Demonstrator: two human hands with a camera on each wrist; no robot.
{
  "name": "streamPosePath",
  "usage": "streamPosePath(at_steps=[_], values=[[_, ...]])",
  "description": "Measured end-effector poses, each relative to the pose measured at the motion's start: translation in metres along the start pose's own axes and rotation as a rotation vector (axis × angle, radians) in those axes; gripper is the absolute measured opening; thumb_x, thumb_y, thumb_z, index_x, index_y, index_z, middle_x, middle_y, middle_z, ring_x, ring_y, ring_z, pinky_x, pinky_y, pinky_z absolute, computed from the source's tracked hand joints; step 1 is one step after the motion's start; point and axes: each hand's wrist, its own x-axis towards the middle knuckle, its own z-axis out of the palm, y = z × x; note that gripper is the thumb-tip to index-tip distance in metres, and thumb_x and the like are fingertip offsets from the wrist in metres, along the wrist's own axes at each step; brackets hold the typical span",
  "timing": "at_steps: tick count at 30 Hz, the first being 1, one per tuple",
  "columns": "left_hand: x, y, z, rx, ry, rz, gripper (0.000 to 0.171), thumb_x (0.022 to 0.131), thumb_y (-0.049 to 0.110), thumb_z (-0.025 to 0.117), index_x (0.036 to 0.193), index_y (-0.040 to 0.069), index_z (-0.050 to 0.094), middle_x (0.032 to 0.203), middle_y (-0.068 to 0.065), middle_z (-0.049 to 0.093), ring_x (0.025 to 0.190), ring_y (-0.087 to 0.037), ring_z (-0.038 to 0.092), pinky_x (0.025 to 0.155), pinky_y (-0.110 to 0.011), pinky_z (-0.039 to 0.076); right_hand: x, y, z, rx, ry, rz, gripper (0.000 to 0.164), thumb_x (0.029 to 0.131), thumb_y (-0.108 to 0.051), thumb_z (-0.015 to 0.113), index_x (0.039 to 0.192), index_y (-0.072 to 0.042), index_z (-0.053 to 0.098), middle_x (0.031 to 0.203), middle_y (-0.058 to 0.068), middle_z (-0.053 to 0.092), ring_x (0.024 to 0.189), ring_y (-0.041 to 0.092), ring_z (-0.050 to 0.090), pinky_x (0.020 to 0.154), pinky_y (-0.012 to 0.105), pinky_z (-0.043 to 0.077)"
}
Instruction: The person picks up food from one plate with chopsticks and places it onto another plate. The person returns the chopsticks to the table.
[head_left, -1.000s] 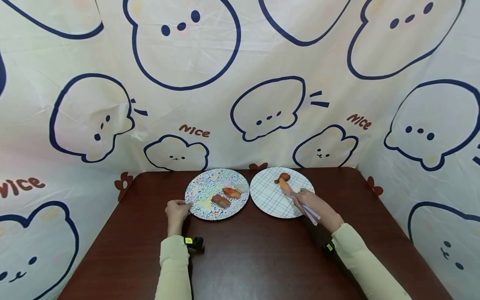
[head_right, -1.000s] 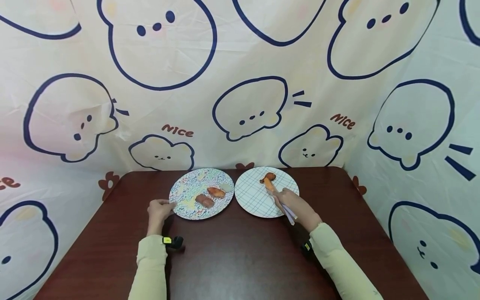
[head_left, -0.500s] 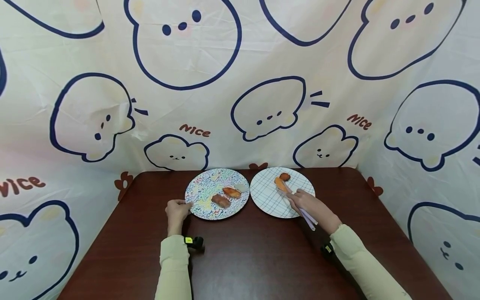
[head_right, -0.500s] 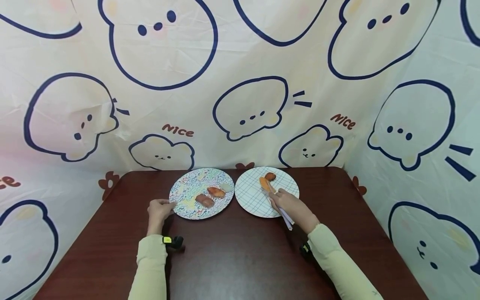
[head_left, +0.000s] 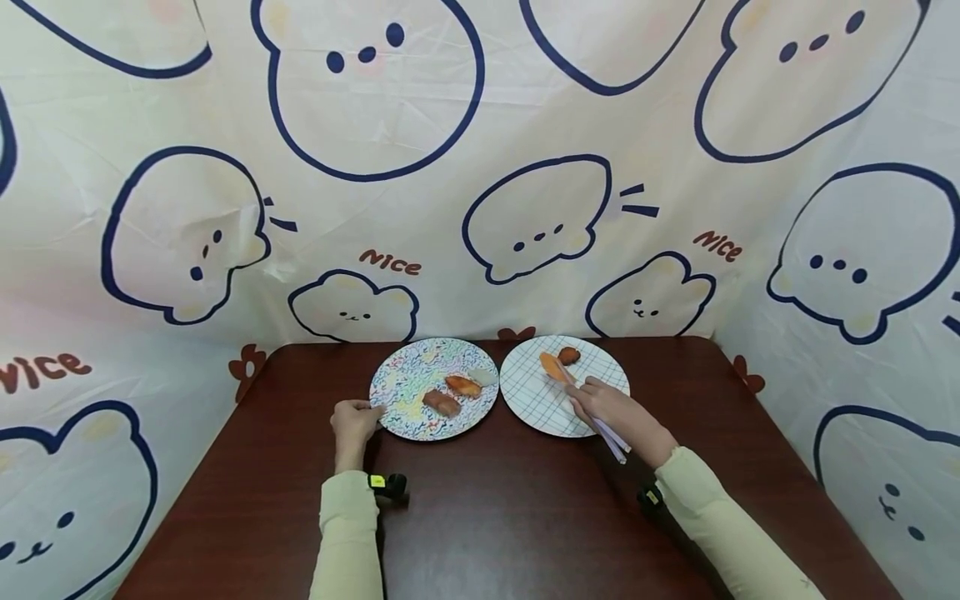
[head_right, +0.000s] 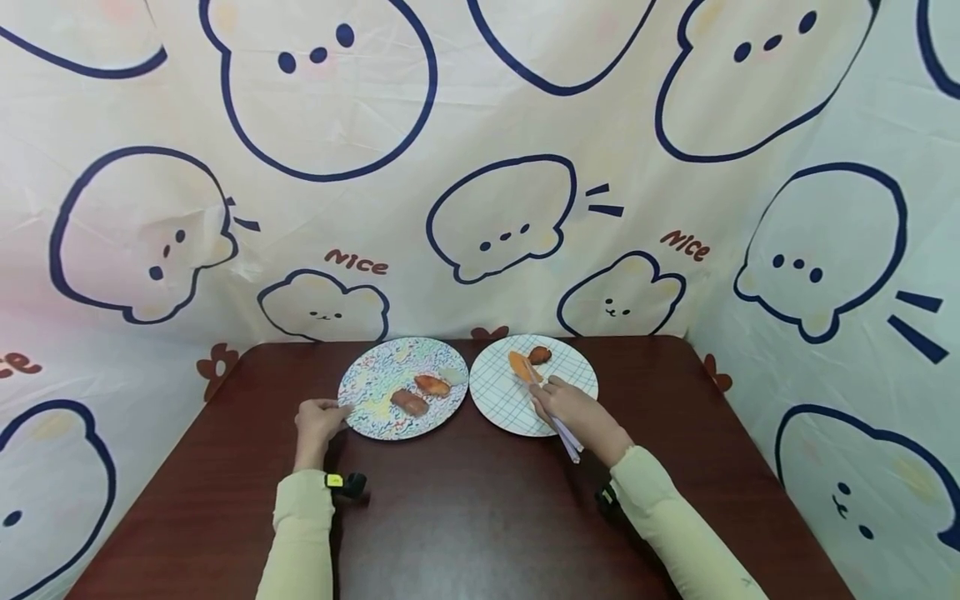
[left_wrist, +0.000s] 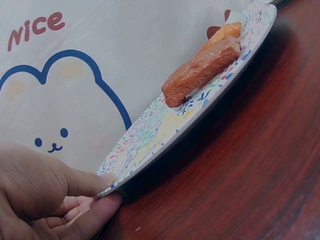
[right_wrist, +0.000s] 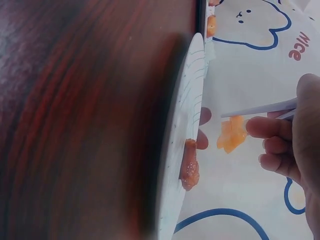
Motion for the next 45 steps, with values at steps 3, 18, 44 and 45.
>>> streamPosePath(at_steps=[3,18,44,45], values=[[0.001,0.0,0.0,0.001,-0.002,-0.004,0.033,0.093,0.012,0.071,0.114,-0.012,0.066,0.113,-0.032,0.062,0.076,-0.025,0.07,0.075,-0.045,0.058,0.001,0.001,0.0,0.004,0.021,-0.012,0.031,0.101,-0.014,0.056,0.124,0.001,0.068,0.097,0.015,0.071,0.09,0.026,0.066,0.077,0.038,0.058],[0.002,-0.001,-0.001,0.023,0.02,0.003,0.031,0.09,0.011,0.072,0.112,-0.012,0.068,0.085,-0.018,0.068,0.065,-0.017,0.065,0.061,-0.032,0.053,0.012,-0.001,0.003,0.047,0.192,-0.177,0.03,0.094,-0.007,0.064,0.119,0.007,0.07,0.086,0.011,0.071,0.079,0.021,0.064,0.067,0.033,0.056],[0.001,0.0,0.0,0.011,0.012,-0.009,0.033,0.091,0.012,0.072,0.113,-0.013,0.067,0.105,-0.028,0.064,0.068,-0.02,0.068,0.065,-0.035,0.056,0.039,-0.029,-0.004,0.062,0.183,-0.241,0.031,0.093,-0.007,0.064,0.121,0.007,0.07,0.09,0.012,0.073,0.082,0.022,0.068,0.072,0.033,0.058],[0.001,0.0,0.0,0.015,0.013,-0.008,0.033,0.091,0.011,0.072,0.113,-0.013,0.067,0.105,-0.029,0.064,0.069,-0.02,0.068,0.065,-0.035,0.056,0.04,-0.03,-0.005,0.065,0.181,-0.242,0.031,0.093,-0.007,0.065,0.121,0.007,0.07,0.09,0.011,0.073,0.083,0.022,0.069,0.073,0.033,0.059]])
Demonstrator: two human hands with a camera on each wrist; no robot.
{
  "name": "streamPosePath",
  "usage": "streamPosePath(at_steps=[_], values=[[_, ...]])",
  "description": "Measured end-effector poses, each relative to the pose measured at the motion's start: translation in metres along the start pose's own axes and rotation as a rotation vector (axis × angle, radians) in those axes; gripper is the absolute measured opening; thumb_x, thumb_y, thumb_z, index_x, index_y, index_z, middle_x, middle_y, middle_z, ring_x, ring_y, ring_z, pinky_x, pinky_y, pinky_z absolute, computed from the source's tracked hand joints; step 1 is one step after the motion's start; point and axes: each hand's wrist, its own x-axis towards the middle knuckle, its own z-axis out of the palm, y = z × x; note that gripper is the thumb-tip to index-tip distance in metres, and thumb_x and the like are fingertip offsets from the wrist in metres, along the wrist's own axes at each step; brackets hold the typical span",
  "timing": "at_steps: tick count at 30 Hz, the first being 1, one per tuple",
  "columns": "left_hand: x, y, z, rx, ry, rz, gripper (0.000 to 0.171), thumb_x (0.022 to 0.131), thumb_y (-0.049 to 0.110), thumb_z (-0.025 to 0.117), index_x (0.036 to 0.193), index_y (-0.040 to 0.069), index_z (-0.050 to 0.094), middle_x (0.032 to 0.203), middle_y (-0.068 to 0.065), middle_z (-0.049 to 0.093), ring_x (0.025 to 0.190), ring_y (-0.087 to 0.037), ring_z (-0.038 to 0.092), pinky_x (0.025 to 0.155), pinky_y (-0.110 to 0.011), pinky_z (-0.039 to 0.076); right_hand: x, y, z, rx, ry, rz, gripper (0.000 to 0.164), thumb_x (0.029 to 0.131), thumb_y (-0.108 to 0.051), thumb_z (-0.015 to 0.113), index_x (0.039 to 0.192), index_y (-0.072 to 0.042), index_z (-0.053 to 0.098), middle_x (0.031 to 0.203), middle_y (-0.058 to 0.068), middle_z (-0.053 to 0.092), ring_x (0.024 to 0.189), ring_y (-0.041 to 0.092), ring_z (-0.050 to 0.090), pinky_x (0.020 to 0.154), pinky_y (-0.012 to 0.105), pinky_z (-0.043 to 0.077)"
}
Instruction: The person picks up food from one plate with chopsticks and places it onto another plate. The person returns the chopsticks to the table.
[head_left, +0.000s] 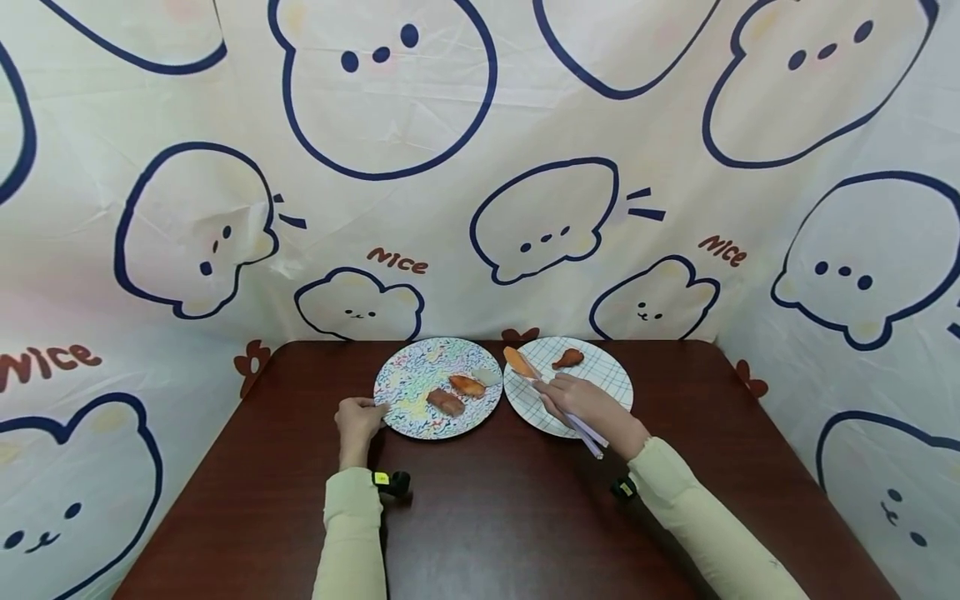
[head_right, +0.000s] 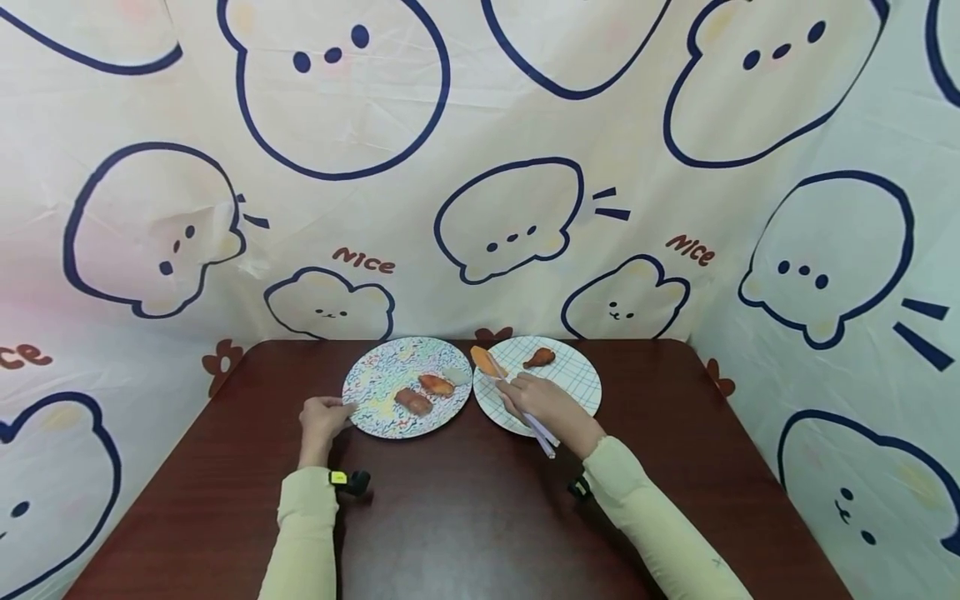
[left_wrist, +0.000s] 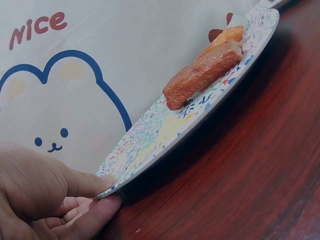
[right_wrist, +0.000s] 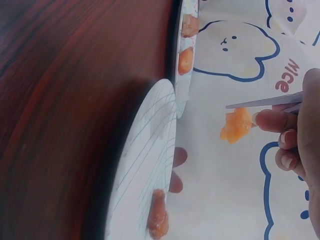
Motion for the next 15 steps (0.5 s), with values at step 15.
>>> streamPosePath(at_steps=[15], values=[[-0.001,-0.001,0.0,-0.02,0.006,0.019,0.03,0.091,0.009,0.072,0.109,-0.014,0.066,0.112,-0.035,0.061,0.074,-0.029,0.073,0.066,-0.038,0.059,0.025,-0.009,0.014,0.005,0.031,-0.069,0.03,0.094,-0.008,0.066,0.12,0.005,0.071,0.09,0.01,0.072,0.077,0.018,0.065,0.069,0.028,0.056]])
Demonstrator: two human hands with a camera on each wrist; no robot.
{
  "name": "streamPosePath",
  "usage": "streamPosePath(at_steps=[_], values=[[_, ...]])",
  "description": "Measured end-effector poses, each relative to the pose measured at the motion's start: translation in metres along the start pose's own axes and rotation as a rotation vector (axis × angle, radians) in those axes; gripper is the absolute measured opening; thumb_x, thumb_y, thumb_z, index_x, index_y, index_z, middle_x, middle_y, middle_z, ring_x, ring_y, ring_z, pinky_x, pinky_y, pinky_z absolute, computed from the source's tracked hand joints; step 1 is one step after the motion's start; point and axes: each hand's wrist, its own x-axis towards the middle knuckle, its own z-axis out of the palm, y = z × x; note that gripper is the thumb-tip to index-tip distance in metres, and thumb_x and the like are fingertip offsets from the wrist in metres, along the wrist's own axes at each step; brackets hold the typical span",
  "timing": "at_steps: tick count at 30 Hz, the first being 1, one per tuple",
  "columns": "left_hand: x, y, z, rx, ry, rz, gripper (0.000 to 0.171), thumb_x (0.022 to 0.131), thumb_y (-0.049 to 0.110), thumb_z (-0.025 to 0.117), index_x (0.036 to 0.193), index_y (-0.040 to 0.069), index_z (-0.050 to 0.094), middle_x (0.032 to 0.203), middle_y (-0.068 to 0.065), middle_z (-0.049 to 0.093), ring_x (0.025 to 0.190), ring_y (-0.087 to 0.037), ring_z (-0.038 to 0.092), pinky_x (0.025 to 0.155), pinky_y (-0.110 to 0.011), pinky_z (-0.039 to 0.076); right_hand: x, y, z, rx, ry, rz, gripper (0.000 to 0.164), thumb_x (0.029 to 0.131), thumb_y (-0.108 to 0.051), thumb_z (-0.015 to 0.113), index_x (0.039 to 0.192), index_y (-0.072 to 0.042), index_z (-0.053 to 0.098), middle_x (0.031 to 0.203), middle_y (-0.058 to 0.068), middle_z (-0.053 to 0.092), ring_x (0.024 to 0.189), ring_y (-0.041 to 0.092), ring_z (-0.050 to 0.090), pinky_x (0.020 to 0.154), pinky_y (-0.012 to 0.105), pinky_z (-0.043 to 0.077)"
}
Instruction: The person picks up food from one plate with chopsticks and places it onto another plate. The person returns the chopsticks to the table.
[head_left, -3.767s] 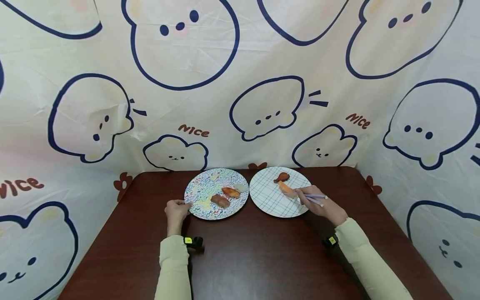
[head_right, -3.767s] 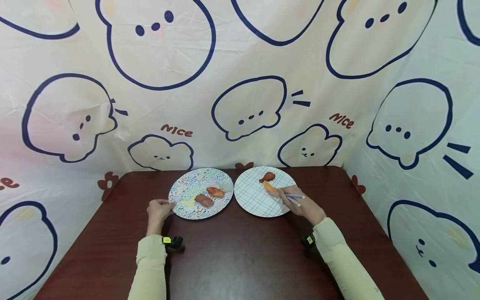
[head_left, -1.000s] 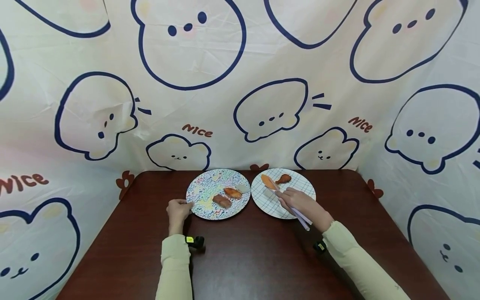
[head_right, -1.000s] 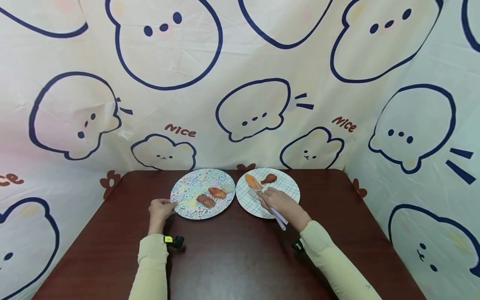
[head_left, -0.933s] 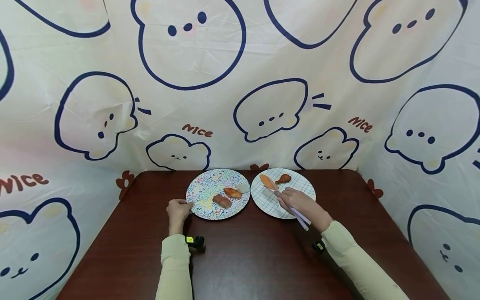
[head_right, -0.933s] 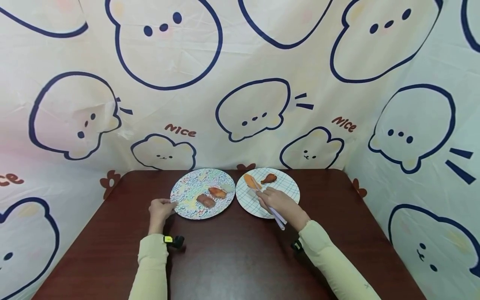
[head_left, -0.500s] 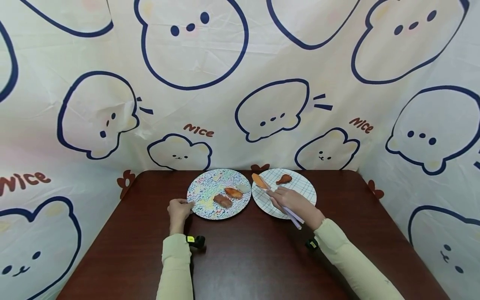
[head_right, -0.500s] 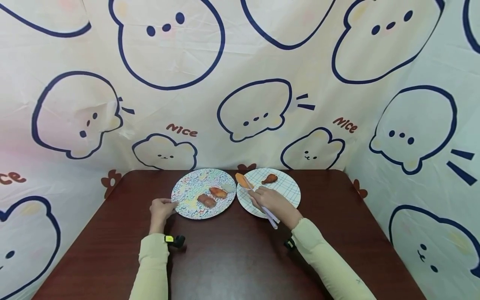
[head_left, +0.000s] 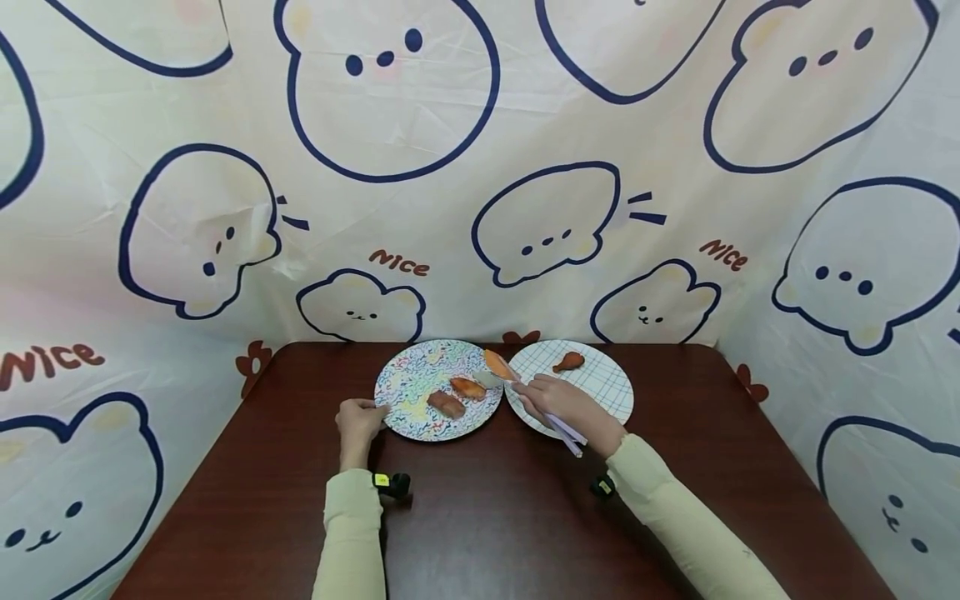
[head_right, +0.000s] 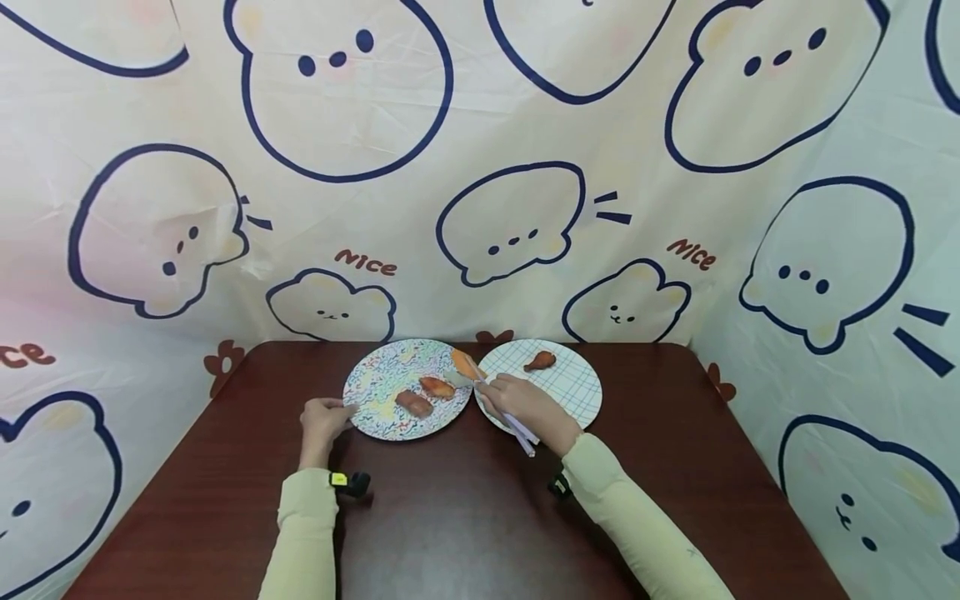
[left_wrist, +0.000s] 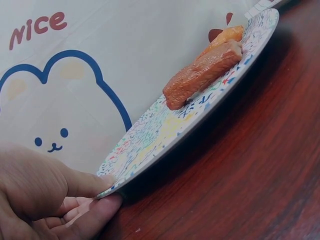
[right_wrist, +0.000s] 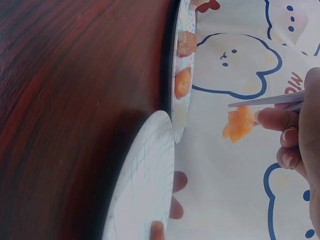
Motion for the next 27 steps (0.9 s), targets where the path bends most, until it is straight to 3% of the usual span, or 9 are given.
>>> streamPosePath(at_steps=[12,27], values=[[0.002,0.0,0.001,0.002,0.0,-0.01,0.028,0.09,0.009,0.073,0.108,-0.013,0.068,0.112,-0.033,0.062,0.071,-0.023,0.071,0.067,-0.038,0.059,0.01,-0.001,0.015,0.008,-0.031,-0.009,0.027,0.096,-0.009,0.064,0.119,0.003,0.071,0.099,0.009,0.074,0.085,0.018,0.068,0.076,0.029,0.057],[0.003,-0.001,0.001,0.011,0.004,-0.021,0.031,0.09,0.009,0.073,0.11,-0.014,0.068,0.111,-0.032,0.062,0.073,-0.026,0.072,0.065,-0.035,0.058,0.027,0.008,0.036,0.075,-0.017,0.017,0.028,0.098,-0.008,0.06,0.121,0.003,0.07,0.09,0.009,0.072,0.078,0.018,0.065,0.071,0.028,0.056]])
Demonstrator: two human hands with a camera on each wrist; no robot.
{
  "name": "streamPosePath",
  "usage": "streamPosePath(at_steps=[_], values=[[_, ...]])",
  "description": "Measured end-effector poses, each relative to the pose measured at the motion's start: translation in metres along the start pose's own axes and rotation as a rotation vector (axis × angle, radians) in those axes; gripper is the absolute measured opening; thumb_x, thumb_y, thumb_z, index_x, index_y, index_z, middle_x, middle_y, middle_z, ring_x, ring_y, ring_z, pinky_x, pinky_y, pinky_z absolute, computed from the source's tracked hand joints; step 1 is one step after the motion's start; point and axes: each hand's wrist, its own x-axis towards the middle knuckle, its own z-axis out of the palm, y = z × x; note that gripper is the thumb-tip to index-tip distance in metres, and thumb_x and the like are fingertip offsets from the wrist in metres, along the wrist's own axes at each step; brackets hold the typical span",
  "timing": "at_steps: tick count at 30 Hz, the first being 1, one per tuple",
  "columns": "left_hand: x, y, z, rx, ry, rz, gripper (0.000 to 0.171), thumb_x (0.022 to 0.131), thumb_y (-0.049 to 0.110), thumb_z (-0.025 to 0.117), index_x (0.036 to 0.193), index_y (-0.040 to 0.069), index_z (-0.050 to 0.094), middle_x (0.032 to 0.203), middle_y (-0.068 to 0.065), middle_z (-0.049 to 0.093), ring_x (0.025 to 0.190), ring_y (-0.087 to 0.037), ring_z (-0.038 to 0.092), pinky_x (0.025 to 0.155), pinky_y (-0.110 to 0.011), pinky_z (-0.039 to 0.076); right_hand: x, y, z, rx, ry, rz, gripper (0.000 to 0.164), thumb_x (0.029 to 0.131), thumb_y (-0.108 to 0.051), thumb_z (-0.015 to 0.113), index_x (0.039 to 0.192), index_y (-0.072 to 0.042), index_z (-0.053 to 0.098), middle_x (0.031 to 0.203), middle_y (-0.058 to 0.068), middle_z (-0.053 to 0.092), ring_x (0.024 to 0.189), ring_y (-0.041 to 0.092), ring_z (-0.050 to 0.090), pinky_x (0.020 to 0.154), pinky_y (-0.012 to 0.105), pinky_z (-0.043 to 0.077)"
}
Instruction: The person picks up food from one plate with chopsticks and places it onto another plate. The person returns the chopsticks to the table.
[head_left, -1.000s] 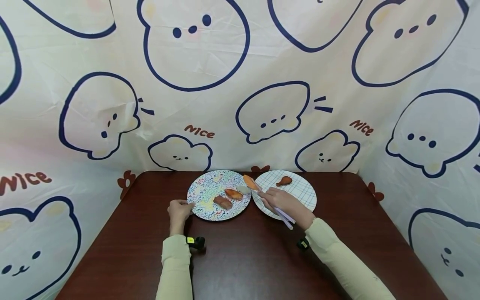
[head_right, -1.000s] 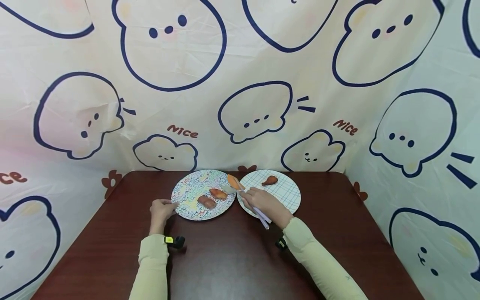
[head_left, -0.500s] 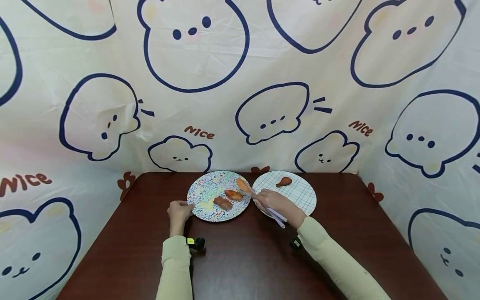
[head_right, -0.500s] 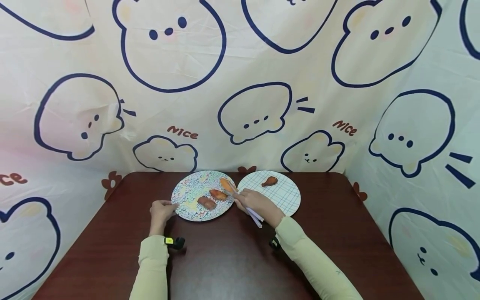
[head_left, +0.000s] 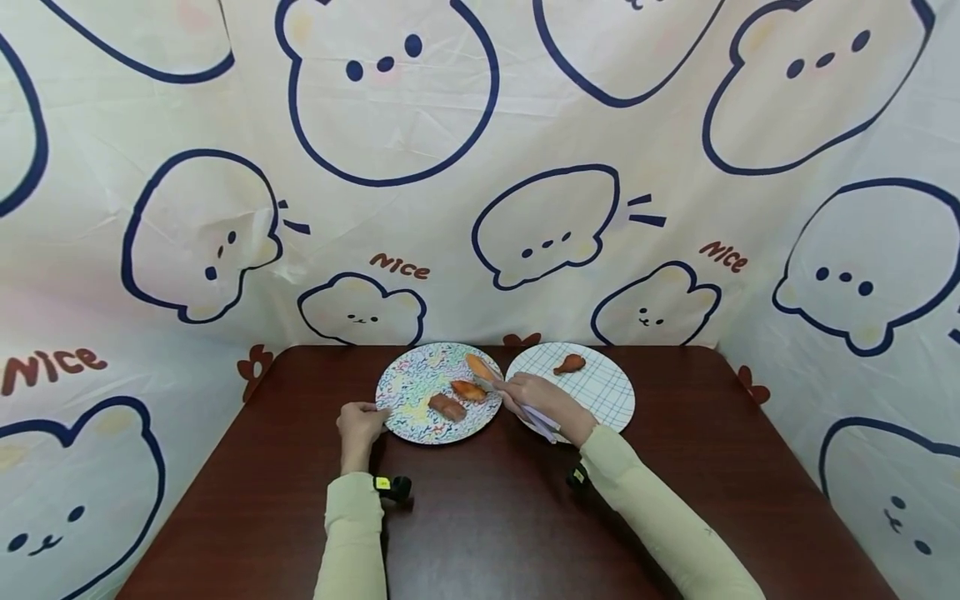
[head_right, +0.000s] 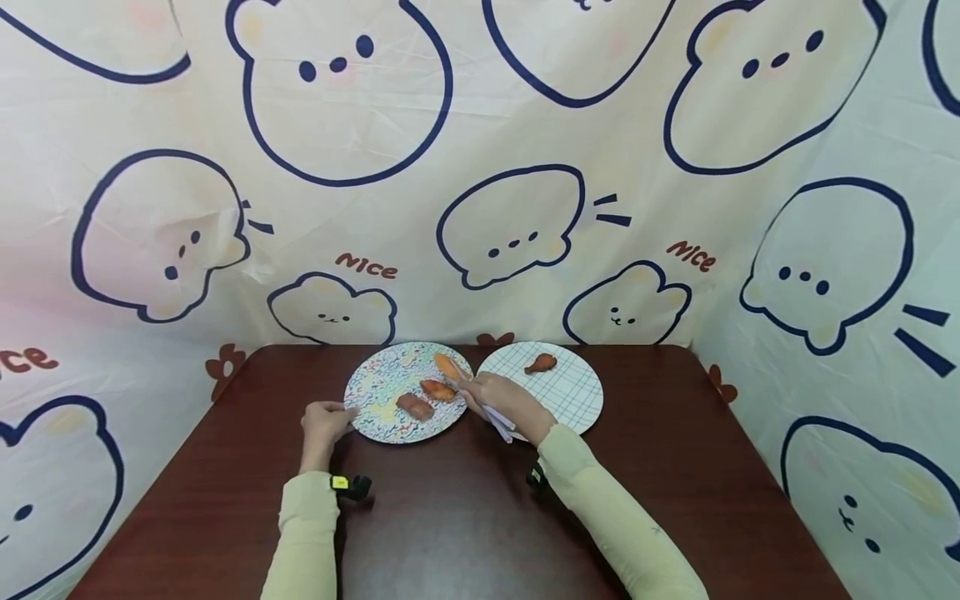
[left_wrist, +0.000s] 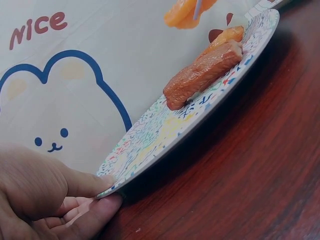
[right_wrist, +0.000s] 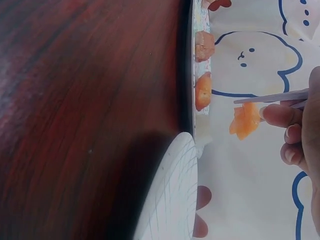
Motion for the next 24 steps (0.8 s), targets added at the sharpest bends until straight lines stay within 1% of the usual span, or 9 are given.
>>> streamPosePath(at_steps=[4,6,8,11,13,15,18,21,24], values=[[-0.001,0.0,0.0,-0.007,-0.002,-0.001,0.029,0.09,0.009,0.073,0.107,-0.013,0.068,0.111,-0.033,0.062,0.071,-0.024,0.072,0.065,-0.036,0.059,0.006,0.001,0.003,0.032,-0.053,0.05,0.028,0.101,-0.009,0.058,0.123,0.003,0.07,0.088,0.009,0.072,0.077,0.017,0.065,0.069,0.027,0.055],[-0.002,-0.001,-0.001,-0.003,-0.004,0.004,0.03,0.09,0.009,0.073,0.109,-0.013,0.068,0.11,-0.033,0.062,0.069,-0.022,0.071,0.066,-0.036,0.058,0.01,0.002,0.003,0.063,-0.1,0.086,0.029,0.102,-0.009,0.057,0.126,0.002,0.068,0.082,0.008,0.069,0.073,0.016,0.062,0.066,0.025,0.053],[-0.003,0.0,-0.001,-0.005,-0.006,0.009,0.031,0.091,0.009,0.072,0.11,-0.014,0.067,0.11,-0.033,0.062,0.068,-0.021,0.071,0.066,-0.037,0.058,0.015,0.003,0.004,0.07,-0.142,0.103,0.028,0.102,-0.007,0.054,0.126,0.0,0.067,0.077,0.007,0.065,0.071,0.016,0.06,0.065,0.023,0.052],[-0.003,0.0,-0.001,-0.002,-0.007,0.013,0.03,0.091,0.009,0.072,0.11,-0.014,0.067,0.107,-0.032,0.064,0.068,-0.02,0.069,0.066,-0.037,0.057,0.02,0.004,0.005,0.064,-0.187,0.122,0.034,0.104,-0.007,0.051,0.135,-0.003,0.062,0.076,0.007,0.063,0.072,0.017,0.061,0.068,0.023,0.053],[-0.002,0.0,0.0,-0.003,-0.005,0.014,0.029,0.091,0.009,0.072,0.108,-0.014,0.068,0.106,-0.031,0.063,0.067,-0.02,0.07,0.065,-0.036,0.058,0.023,0.005,0.005,0.041,-0.185,0.123,0.032,0.105,-0.008,0.049,0.132,-0.002,0.064,0.085,0.01,0.069,0.079,0.02,0.067,0.075,0.027,0.056],[-0.002,0.001,0.0,-0.002,-0.003,0.014,0.027,0.09,0.009,0.072,0.106,-0.013,0.068,0.106,-0.031,0.064,0.067,-0.02,0.07,0.064,-0.035,0.058,0.025,0.005,0.005,0.062,-0.177,0.147,0.033,0.105,-0.009,0.049,0.134,0.0,0.064,0.097,0.013,0.073,0.085,0.022,0.069,0.08,0.031,0.057],[-0.001,0.001,0.001,-0.008,0.006,0.013,0.026,0.089,0.009,0.074,0.104,-0.012,0.069,0.109,-0.031,0.063,0.067,-0.019,0.071,0.064,-0.034,0.059,0.028,0.006,0.005,0.081,-0.159,0.169,0.031,0.106,-0.008,0.049,0.129,0.003,0.067,0.108,0.017,0.074,0.091,0.024,0.07,0.083,0.035,0.058],[-0.001,0.001,0.001,-0.012,0.011,0.013,0.026,0.089,0.008,0.074,0.105,-0.012,0.069,0.109,-0.031,0.063,0.066,-0.018,0.07,0.063,-0.033,0.058,0.028,0.008,0.006,0.12,-0.164,0.193,0.033,0.106,-0.009,0.049,0.132,0.003,0.065,0.11,0.018,0.074,0.094,0.024,0.07,0.083,0.034,0.058],[-0.001,0.0,0.001,-0.003,0.013,0.009,0.027,0.089,0.008,0.073,0.106,-0.013,0.069,0.105,-0.03,0.064,0.066,-0.019,0.069,0.062,-0.032,0.057,0.026,0.009,0.008,0.156,-0.162,0.201,0.034,0.107,-0.012,0.048,0.13,0.004,0.066,0.105,0.016,0.074,0.087,0.022,0.068,0.08,0.033,0.058]])
